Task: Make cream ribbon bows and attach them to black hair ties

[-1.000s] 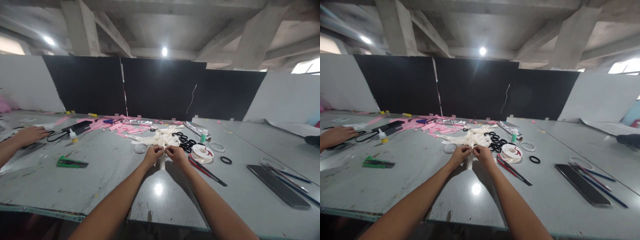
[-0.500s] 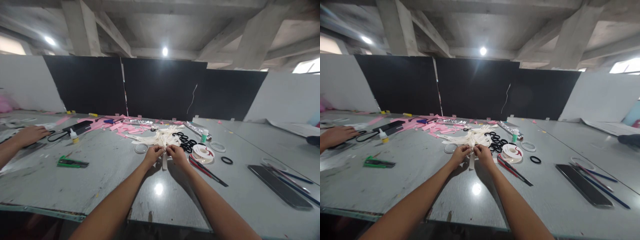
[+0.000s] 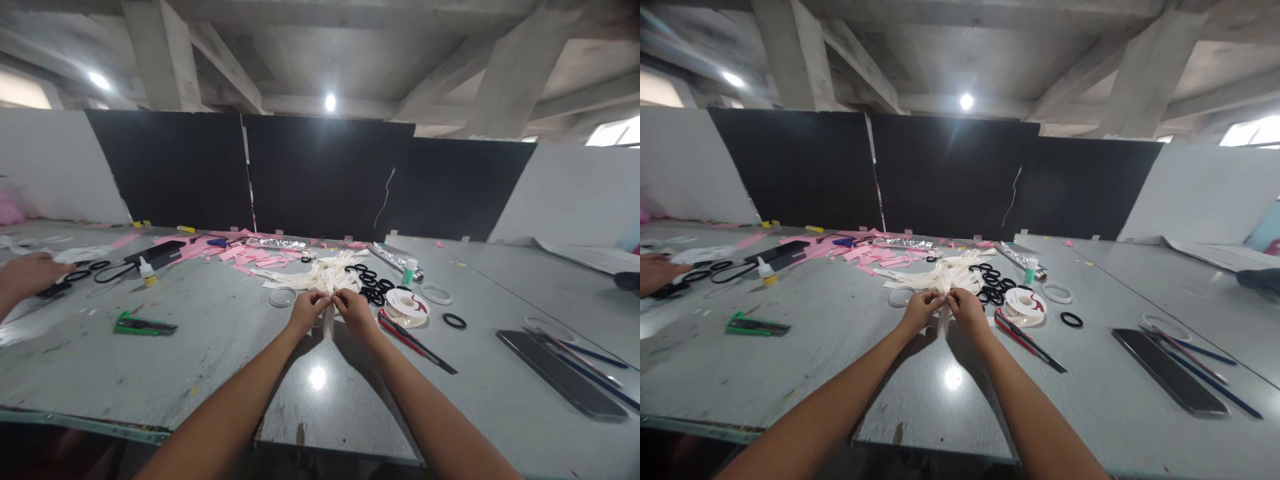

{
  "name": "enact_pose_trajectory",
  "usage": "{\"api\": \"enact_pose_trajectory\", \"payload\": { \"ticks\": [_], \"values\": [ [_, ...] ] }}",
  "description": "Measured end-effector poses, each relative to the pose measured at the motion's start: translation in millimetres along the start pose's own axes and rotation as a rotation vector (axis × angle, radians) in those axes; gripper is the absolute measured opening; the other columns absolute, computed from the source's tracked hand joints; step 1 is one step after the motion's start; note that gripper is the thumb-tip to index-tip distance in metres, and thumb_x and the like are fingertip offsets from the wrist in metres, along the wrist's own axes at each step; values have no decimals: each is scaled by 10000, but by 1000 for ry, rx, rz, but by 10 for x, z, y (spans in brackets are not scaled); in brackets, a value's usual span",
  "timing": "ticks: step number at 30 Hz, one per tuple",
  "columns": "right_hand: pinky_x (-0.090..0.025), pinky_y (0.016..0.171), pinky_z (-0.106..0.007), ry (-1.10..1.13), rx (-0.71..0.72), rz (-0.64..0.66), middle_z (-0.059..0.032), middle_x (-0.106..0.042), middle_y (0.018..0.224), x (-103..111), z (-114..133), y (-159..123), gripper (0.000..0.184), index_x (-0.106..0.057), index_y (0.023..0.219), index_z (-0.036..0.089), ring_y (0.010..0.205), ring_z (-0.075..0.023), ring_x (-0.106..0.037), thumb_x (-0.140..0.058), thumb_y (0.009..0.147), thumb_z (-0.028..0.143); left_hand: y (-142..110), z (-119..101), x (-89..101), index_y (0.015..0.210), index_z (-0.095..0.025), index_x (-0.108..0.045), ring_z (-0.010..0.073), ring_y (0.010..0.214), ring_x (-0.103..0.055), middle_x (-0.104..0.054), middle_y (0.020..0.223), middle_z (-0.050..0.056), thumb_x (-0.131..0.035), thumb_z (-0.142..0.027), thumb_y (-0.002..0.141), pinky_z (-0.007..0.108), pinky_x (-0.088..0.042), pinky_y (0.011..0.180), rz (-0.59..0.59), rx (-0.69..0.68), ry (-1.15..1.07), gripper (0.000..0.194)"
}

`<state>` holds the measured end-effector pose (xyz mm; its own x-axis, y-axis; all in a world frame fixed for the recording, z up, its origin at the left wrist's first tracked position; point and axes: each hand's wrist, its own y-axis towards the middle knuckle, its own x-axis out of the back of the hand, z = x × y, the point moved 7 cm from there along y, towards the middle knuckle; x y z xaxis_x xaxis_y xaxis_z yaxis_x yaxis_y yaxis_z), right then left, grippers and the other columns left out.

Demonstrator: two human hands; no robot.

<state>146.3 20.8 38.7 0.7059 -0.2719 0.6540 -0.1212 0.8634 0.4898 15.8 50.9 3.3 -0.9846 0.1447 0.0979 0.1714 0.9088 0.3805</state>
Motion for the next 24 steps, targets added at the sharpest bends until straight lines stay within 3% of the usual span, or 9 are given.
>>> {"api": "enact_pose_trajectory", "payload": {
  "ticks": [9,15,24],
  "values": [
    [-398,685,-252,-7,32,6,-54,-682,784,-35,38,-1,188,-676,872,180,693,-159,-577,-511,832,262,-11,-45,47,665,-128,-649,112,579,-468,-569,599,-7,-648,-356,691,220,-325,550,-86,-21,50,229],
    [-402,616,-236,166,-27,-10,-43,-668,719,-23,-8,2,230,-671,835,156,652,-154,-574,-495,817,304,5,-17,32,679,-127,-644,109,582,-475,-568,601,-5,-651,-349,702,220,-345,564,-62,-5,-29,224],
    [-413,628,-240,89,-30,-22,-42,-682,742,-7,-29,9,208,-677,846,173,661,-155,-586,-519,805,302,-23,-88,51,735,-119,-678,111,587,-477,-583,618,1,-649,-408,722,220,-338,561,-38,-54,53,291]
  ]
}}
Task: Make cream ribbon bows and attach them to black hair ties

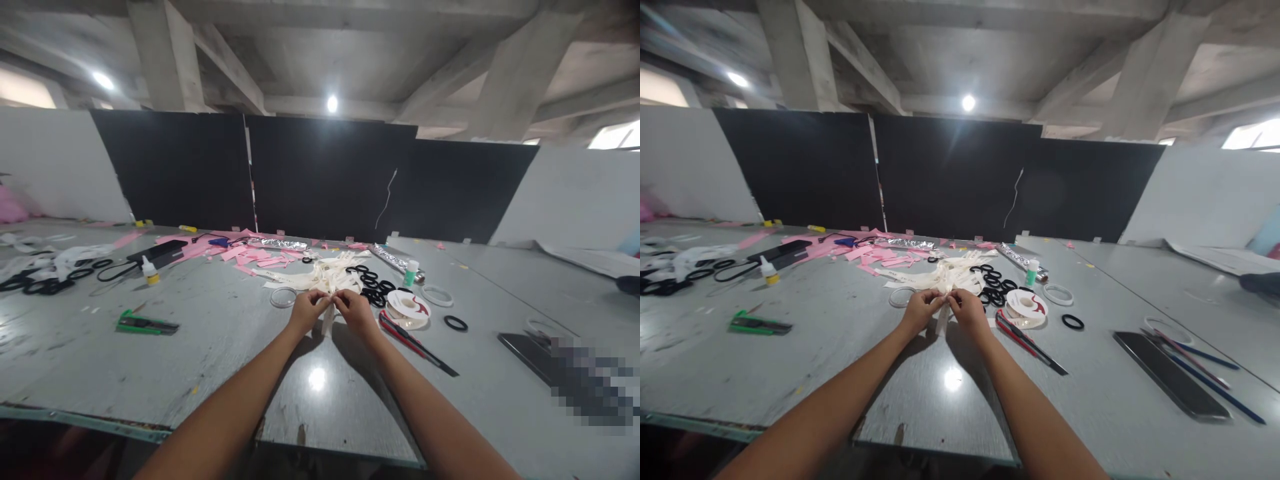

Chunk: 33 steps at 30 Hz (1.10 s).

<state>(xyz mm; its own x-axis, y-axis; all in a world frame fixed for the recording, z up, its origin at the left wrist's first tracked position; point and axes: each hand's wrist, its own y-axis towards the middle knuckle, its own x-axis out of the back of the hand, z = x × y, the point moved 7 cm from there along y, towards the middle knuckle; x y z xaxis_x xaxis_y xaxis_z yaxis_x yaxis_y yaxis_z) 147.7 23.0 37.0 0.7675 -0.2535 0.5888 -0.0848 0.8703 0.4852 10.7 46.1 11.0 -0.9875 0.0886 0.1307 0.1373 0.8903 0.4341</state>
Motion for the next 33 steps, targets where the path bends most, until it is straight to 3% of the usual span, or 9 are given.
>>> {"api": "enact_pose_trajectory", "payload": {
  "ticks": [9,16,21,28,33],
  "values": [
    [-403,633,-241,-64,29,2,-44,-686,748,25,52,-8,196,-680,852,172,661,-154,-587,-514,824,272,-5,-51,2,759,-115,-687,117,606,-497,-606,644,7,-637,-433,735,222,-354,584,11,-18,60,323],
    [-393,665,-257,-113,72,-15,-56,-683,792,1,138,-29,197,-664,859,173,697,-162,-585,-499,839,278,-40,-143,35,718,-137,-671,118,605,-490,-603,631,-7,-588,-345,755,226,-362,602,-101,-57,213,227],
    [-401,645,-248,-27,31,-48,-44,-678,753,1,101,-17,196,-665,848,168,666,-154,-579,-507,820,282,-34,-169,26,711,-132,-659,115,610,-477,-586,627,-11,-586,-323,750,226,-362,606,-90,-36,143,208],
    [-426,616,-247,99,13,-81,-44,-690,733,38,40,-5,226,-676,823,166,647,-160,-602,-518,806,326,19,-12,3,757,-121,-661,116,597,-493,-596,638,-1,-612,-369,743,225,-376,590,-30,9,-53,253],
    [-435,635,-248,68,23,-69,-44,-705,747,56,75,-11,206,-697,823,174,659,-162,-616,-538,798,303,16,-44,15,765,-121,-673,122,609,-510,-619,658,10,-602,-375,756,232,-389,609,-26,-15,-1,264]
  ]
}}
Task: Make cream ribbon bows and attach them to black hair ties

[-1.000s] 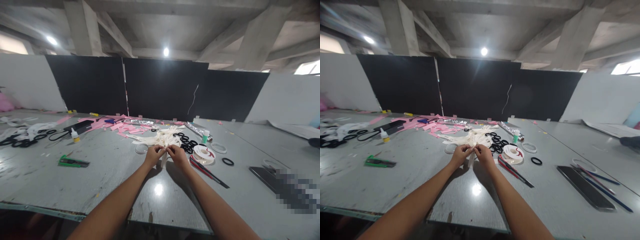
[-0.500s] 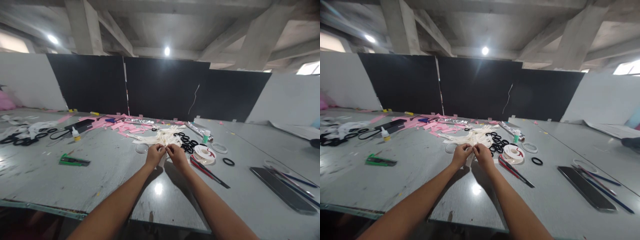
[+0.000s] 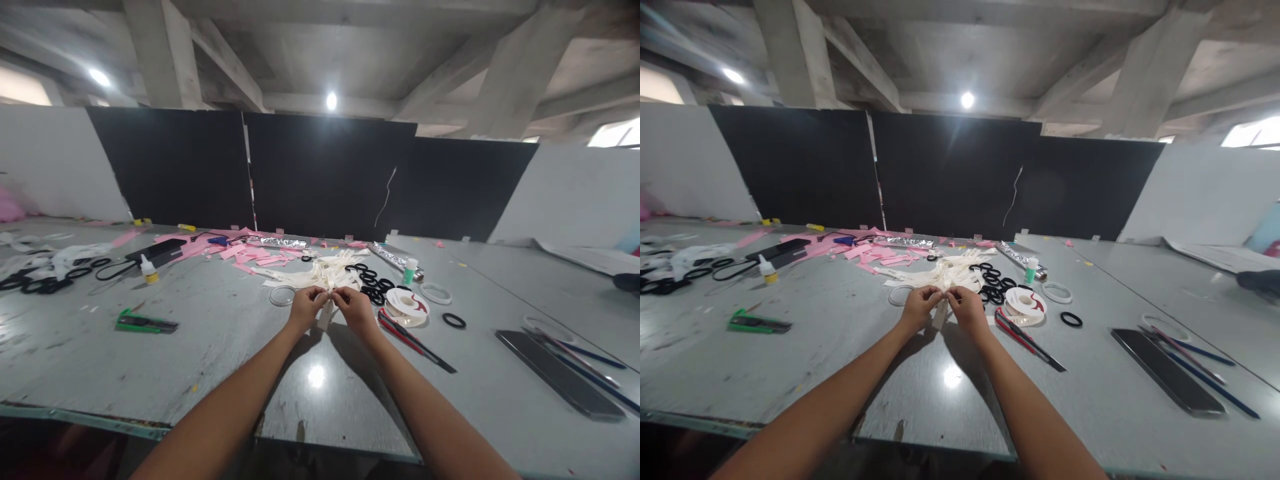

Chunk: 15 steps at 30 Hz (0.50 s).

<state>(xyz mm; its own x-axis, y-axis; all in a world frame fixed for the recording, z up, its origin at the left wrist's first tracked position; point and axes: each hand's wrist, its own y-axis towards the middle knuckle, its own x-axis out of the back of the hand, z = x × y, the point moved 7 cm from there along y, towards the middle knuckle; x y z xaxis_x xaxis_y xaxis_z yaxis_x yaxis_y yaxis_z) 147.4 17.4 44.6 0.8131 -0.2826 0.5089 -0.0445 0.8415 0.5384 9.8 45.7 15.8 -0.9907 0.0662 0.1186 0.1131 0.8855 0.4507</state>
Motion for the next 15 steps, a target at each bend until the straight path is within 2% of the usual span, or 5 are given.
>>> {"api": "enact_pose_trajectory", "payload": {
  "ticks": [10,15],
  "values": [
    [-417,663,-249,-172,34,27,-53,-702,777,-13,101,-39,174,-695,841,178,693,-162,-614,-543,800,254,-66,-148,33,730,-138,-685,125,638,-515,-630,657,1,-604,-314,746,230,-385,628,-73,-68,183,194],
    [-405,644,-241,-160,28,21,-44,-687,747,1,108,-49,168,-681,829,177,666,-150,-591,-537,799,257,-75,-183,32,723,-135,-681,123,634,-516,-631,660,2,-616,-325,740,229,-386,627,-80,-73,182,202]
  ]
}}
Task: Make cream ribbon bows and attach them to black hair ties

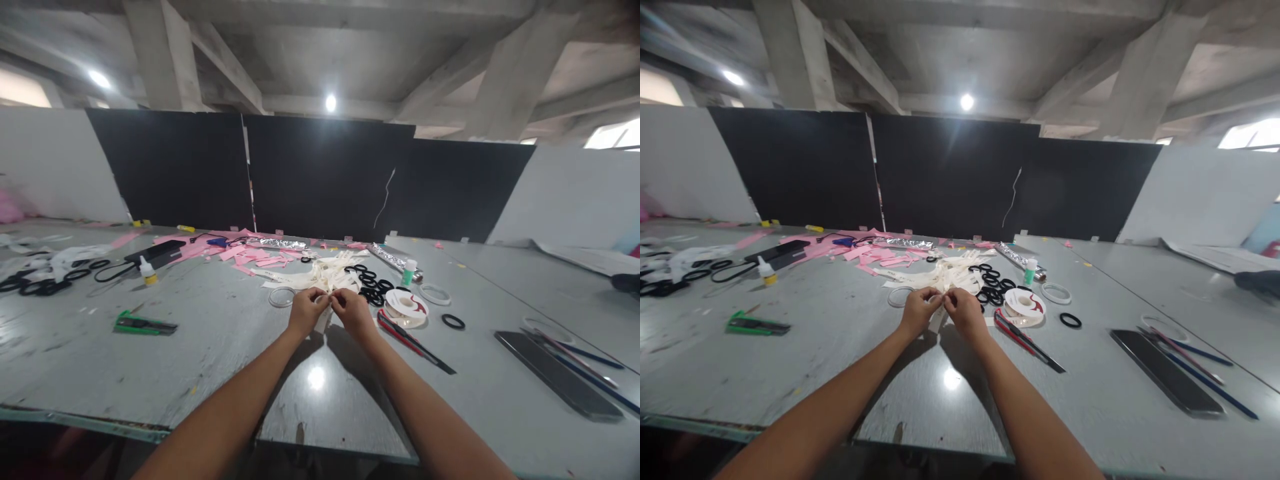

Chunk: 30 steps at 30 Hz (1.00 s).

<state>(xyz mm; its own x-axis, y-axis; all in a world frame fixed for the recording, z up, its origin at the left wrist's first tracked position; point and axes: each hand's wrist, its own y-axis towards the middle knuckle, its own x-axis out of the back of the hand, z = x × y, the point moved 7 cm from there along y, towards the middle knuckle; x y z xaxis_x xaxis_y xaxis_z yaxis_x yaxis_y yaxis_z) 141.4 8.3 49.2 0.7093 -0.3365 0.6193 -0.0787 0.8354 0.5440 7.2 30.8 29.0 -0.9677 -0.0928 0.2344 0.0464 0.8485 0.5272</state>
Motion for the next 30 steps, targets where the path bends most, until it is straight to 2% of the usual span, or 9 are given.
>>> {"api": "enact_pose_trajectory", "payload": {
  "ticks": [11,17,20,24,30],
  "values": [
    [-444,594,-247,315,-74,-2,-29,-645,638,-106,-170,35,235,-641,738,161,607,-151,-577,-515,807,348,53,150,-52,706,-117,-653,118,610,-513,-608,640,3,-634,-343,712,229,-387,603,75,122,-264,226],
    [-482,623,-268,483,-106,46,-38,-648,662,-195,-250,60,292,-624,775,157,633,-162,-605,-513,811,425,54,201,-71,737,-110,-656,111,590,-514,-615,645,10,-645,-369,713,228,-392,589,114,166,-361,260],
    [-462,614,-260,419,-99,43,-33,-638,659,-153,-232,46,281,-624,778,154,624,-155,-587,-512,808,410,43,184,-65,763,-108,-673,112,585,-511,-617,648,18,-641,-391,730,227,-387,571,129,130,-314,286],
    [-423,614,-251,174,-42,11,-31,-648,687,-60,-180,24,226,-651,809,156,627,-147,-559,-519,805,340,30,146,-40,779,-111,-694,115,590,-505,-619,655,22,-648,-439,730,225,-373,563,119,68,-181,335],
    [-413,631,-243,23,21,60,-33,-669,744,-51,-132,25,177,-660,861,176,661,-146,-571,-519,809,270,24,87,-23,775,-121,-708,138,633,-525,-640,675,33,-644,-465,728,235,-382,599,99,0,-84,353]
  ]
}}
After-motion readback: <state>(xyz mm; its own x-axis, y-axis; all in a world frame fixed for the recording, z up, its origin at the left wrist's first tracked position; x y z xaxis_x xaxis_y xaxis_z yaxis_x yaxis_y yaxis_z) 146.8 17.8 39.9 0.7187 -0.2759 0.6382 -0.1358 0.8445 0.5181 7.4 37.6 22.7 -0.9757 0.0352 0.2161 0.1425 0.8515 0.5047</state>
